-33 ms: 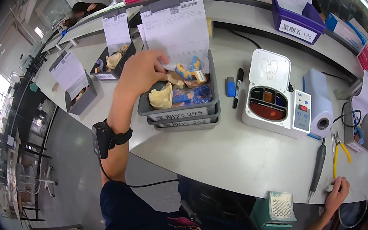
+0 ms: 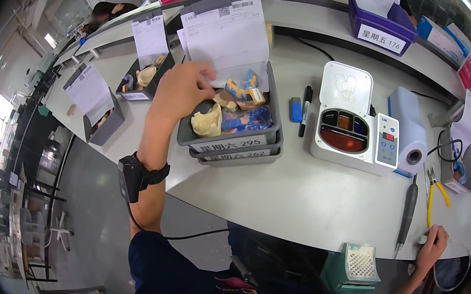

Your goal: Using a rotary tool to polish and refine the edges of dental mold casts.

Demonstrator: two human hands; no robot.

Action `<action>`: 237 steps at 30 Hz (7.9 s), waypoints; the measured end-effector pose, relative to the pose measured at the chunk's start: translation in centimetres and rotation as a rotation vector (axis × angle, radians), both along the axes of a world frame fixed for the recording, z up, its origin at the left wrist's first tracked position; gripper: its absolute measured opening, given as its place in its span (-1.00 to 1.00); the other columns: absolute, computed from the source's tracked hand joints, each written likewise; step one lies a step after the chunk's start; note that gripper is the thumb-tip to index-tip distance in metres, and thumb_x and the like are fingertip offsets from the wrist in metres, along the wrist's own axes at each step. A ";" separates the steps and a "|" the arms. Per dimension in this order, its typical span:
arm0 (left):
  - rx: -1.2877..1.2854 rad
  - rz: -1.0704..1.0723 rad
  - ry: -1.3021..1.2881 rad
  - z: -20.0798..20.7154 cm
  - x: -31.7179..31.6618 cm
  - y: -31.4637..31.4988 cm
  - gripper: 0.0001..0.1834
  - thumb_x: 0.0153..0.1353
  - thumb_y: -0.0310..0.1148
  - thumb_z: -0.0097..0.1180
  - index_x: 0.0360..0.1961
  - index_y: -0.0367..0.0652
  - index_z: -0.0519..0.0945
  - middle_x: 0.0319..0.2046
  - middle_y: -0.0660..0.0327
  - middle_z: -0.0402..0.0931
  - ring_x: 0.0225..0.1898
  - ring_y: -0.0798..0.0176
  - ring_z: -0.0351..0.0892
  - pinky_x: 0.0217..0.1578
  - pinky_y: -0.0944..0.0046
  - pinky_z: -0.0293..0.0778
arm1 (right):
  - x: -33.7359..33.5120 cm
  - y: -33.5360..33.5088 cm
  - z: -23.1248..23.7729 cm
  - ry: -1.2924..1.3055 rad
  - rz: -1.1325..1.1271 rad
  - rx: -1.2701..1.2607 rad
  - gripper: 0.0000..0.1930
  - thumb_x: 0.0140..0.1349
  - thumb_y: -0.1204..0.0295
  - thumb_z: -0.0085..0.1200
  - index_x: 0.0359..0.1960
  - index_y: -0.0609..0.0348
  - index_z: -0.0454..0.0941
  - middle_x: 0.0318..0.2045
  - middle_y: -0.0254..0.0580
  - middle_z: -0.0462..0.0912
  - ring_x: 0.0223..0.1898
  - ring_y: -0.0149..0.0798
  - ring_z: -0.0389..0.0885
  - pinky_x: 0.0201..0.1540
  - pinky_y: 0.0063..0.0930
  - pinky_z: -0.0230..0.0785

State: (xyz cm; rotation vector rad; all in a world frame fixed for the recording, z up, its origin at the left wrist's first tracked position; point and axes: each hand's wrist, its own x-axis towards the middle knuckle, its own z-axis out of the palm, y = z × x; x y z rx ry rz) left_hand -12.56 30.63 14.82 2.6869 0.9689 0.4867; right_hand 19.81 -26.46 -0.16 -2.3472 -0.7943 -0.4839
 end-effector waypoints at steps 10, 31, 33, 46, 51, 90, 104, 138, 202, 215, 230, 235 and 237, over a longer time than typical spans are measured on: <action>-0.062 -0.054 0.244 1.9 1.9 0.0 -0.24 -0.18 0.02 0.53 -0.08 -0.25 0.45 -0.40 -0.01 0.63 -0.30 0.05 0.66 -0.24 0.17 0.48 | -0.5 0.3 0.4 0.033 -0.025 0.016 -0.66 0.41 0.39 -0.09 -0.57 0.26 0.37 -0.59 -0.14 0.39 -0.38 -0.14 0.30 -0.21 -0.25 0.15; 0.399 -0.009 -0.142 5.3 -3.1 -5.4 -0.33 -0.30 -0.19 0.39 -0.08 -0.11 0.43 -0.30 0.11 0.59 -0.26 0.00 0.63 -0.25 0.12 0.52 | -0.3 0.2 0.2 0.012 0.056 0.086 -0.72 0.39 0.38 0.01 -0.48 0.29 0.43 -0.55 -0.17 0.43 -0.33 -0.17 0.31 -0.16 -0.29 0.19; 0.478 -0.071 -0.247 5.9 -4.4 -7.4 -0.33 -0.29 -0.23 0.39 -0.07 -0.11 0.42 -0.28 0.12 0.58 -0.24 0.01 0.64 -0.25 0.11 0.52 | -0.2 0.0 0.1 0.028 0.075 0.083 -0.73 0.39 0.38 0.01 -0.47 0.29 0.43 -0.55 -0.18 0.42 -0.34 -0.18 0.31 -0.17 -0.29 0.18; 0.367 -0.287 -0.562 5.5 -7.7 -20.4 -0.29 -0.19 -0.55 0.32 0.11 -0.24 0.43 0.01 0.15 0.52 0.02 0.22 0.58 0.12 0.17 0.47 | 0.2 -1.5 -1.1 -0.151 0.012 0.100 -0.75 0.31 0.38 0.11 -0.49 0.26 0.45 -0.57 -0.17 0.41 -0.40 -0.16 0.32 -0.23 -0.26 0.19; -0.308 -0.376 -0.816 -0.3 -5.5 -22.8 -0.24 -0.16 -0.63 0.39 0.17 -0.30 0.38 0.14 0.13 0.43 0.03 0.20 0.57 0.06 0.21 0.53 | -1.0 1.8 1.6 -0.450 0.058 0.078 -0.80 0.18 0.42 0.25 -0.42 0.31 0.53 -0.37 -0.06 0.57 -0.32 -0.01 0.53 -0.23 -0.25 0.33; -1.929 -0.450 -0.976 -13.4 11.5 -31.2 -0.68 0.47 -0.02 -0.08 -0.08 -0.06 0.42 -0.23 0.27 0.46 -0.21 0.33 0.47 -0.13 0.28 0.39 | -11.6 10.7 1.6 0.658 0.919 0.766 -0.84 0.06 0.60 0.32 -0.32 0.29 0.62 -0.09 0.02 0.72 -0.16 -0.46 0.65 -0.19 -0.64 0.44; -1.837 -0.484 -0.901 -13.7 12.0 -31.7 -0.64 0.48 0.01 -0.13 -0.05 -0.07 0.38 -0.27 0.30 0.43 -0.22 0.41 0.42 -0.14 0.34 0.33 | -11.9 11.1 2.1 0.640 0.840 0.733 -0.84 0.11 0.58 0.28 -0.46 0.22 0.50 -0.34 -0.16 0.69 0.02 -0.25 0.66 -0.17 -0.59 0.44; -1.647 -0.465 -0.814 -12.3 11.1 -32.4 -0.57 0.46 0.00 -0.06 0.03 -0.17 0.40 -0.17 0.27 0.47 -0.20 0.44 0.46 -0.10 0.35 0.44 | -10.9 10.7 1.4 0.580 0.843 0.881 -0.86 0.14 0.58 0.26 -0.36 0.24 0.51 -0.41 -0.24 0.61 -0.33 -0.45 0.62 -0.22 -0.58 0.46; -1.530 -0.416 -0.980 -13.6 11.6 -32.5 -0.61 0.43 -0.06 0.02 0.01 -0.19 0.42 -0.26 0.24 0.52 -0.35 0.46 0.45 -0.36 0.45 0.40 | -11.7 10.8 1.4 0.505 0.721 0.881 -0.85 0.13 0.57 0.31 -0.28 0.28 0.60 -0.31 -0.17 0.71 -0.29 -0.48 0.63 -0.18 -0.60 0.47; -1.356 -0.357 -1.046 -13.8 11.5 -33.2 -0.54 0.37 -0.09 0.13 0.05 -0.19 0.32 -0.25 0.15 0.56 -0.36 0.35 0.61 -0.41 0.41 0.54 | -11.9 10.7 1.6 0.559 0.815 0.777 -0.93 0.15 0.58 0.26 -0.38 0.25 0.59 -0.28 -0.13 0.73 -0.30 -0.51 0.60 -0.22 -0.59 0.43; -1.472 -0.340 -0.908 -12.5 11.4 -33.2 -0.56 0.42 0.03 0.00 -0.05 -0.18 0.44 -0.24 0.24 0.52 -0.28 0.44 0.51 -0.27 0.42 0.49 | -11.6 10.5 1.9 0.554 0.758 0.812 -0.89 0.16 0.57 0.25 -0.32 0.26 0.57 -0.30 -0.13 0.72 -0.28 -0.46 0.62 -0.15 -0.56 0.45; -1.485 -0.358 -0.897 -12.9 11.3 -32.9 -0.57 0.41 0.03 0.03 -0.11 -0.17 0.47 -0.29 0.26 0.53 -0.31 0.45 0.50 -0.27 0.43 0.48 | -11.8 10.4 2.1 0.537 0.752 0.795 -0.89 0.16 0.57 0.26 -0.32 0.25 0.57 -0.30 -0.13 0.71 -0.28 -0.47 0.61 -0.17 -0.58 0.44; -1.501 -0.368 -0.898 -13.1 11.4 -32.8 -0.58 0.40 0.02 0.04 -0.11 -0.17 0.47 -0.30 0.27 0.53 -0.31 0.45 0.50 -0.27 0.43 0.48 | -12.0 10.4 2.1 0.534 0.709 0.821 -0.89 0.16 0.56 0.26 -0.32 0.25 0.57 -0.28 -0.10 0.72 -0.28 -0.46 0.61 -0.17 -0.58 0.44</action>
